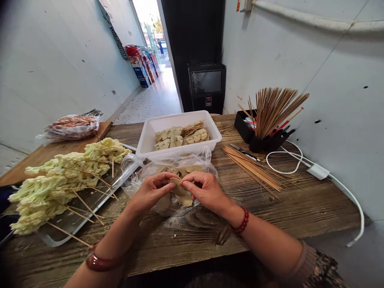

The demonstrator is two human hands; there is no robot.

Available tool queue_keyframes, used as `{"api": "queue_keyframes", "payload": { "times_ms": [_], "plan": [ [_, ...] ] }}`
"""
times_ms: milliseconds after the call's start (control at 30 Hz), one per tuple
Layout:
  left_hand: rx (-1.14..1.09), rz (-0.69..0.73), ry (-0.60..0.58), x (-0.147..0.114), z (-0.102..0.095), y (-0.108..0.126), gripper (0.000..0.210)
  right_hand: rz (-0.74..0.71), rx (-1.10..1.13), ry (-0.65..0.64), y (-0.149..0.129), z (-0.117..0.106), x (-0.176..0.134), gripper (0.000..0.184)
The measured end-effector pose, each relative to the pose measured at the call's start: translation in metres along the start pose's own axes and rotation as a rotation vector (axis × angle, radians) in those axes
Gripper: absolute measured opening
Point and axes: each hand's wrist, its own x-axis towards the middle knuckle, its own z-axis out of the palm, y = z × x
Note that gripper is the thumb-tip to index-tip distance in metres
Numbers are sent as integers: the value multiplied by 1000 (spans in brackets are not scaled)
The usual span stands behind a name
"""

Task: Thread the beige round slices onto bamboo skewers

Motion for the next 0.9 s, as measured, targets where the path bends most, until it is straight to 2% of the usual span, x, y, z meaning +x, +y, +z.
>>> {"api": "queue_keyframes", "payload": {
  "times_ms": [133, 267, 433, 567, 800, 900],
  "plan": [
    [-38, -8, -34, 0, -3, -3, 19, 59, 33, 2, 0, 0, 0, 29],
    [-148, -26, -21, 1, -3, -5, 24, 119, 113, 62, 1, 0, 2, 31],
    [-177, -60, -51, 1, 0, -5, 25, 177, 196, 93, 2, 1, 3, 30],
    [-207, -87, -9, -1, -1, -4, 19, 169, 196, 85, 3, 2, 3, 30],
    [-442, -70, 121, 2, -8, 0, 25, 58, 99, 136, 0, -4, 5, 28],
    [-437, -78, 144, 3, -9, 0, 27, 111, 117, 99, 0, -4, 4, 29]
  ]
}}
